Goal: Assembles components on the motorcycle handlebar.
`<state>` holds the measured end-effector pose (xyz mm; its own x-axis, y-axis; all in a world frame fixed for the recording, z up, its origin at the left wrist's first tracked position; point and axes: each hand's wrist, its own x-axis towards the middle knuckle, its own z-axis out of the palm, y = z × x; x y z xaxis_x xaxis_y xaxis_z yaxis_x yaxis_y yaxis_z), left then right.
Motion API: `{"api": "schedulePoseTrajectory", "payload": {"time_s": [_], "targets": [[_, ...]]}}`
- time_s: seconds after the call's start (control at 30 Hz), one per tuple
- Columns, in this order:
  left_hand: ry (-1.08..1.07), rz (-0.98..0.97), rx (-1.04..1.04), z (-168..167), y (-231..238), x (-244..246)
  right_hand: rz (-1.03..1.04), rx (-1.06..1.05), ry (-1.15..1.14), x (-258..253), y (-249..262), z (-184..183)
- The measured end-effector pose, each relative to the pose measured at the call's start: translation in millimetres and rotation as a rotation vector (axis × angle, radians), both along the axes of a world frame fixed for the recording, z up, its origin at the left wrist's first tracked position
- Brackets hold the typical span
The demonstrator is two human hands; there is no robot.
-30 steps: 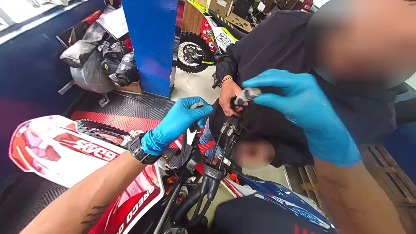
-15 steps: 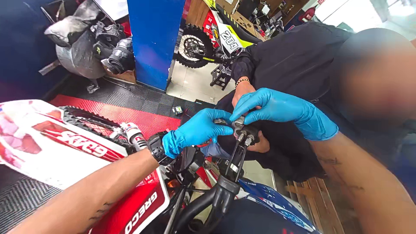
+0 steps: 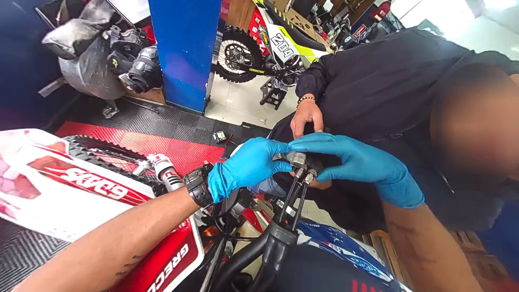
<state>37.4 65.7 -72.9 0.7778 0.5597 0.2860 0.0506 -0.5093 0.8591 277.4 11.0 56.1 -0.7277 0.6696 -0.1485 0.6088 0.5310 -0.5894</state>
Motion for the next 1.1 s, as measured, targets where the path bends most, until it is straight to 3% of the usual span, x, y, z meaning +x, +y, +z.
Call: {"api": "schedulePoseTrajectory", "payload": {"time_s": [0.2, 0.63, 0.9, 1.1], "targets": [[0.089, -0.033, 0.081, 17, 4, 3, -0.032, 0.052, 0.116, -5, 1, -4], [-0.017, -0.045, -0.013, 4, 2, 2, -0.099, 0.109, 0.229, -14, 3, -22], [0.034, 0.034, -0.183, 2, -2, -2, -0.045, 0.083, 0.118, -24, 13, -11], [-0.144, -0.036, -0.342, -11, -5, 4, -0.075, 0.093, 0.012, -28, 12, -6]]}}
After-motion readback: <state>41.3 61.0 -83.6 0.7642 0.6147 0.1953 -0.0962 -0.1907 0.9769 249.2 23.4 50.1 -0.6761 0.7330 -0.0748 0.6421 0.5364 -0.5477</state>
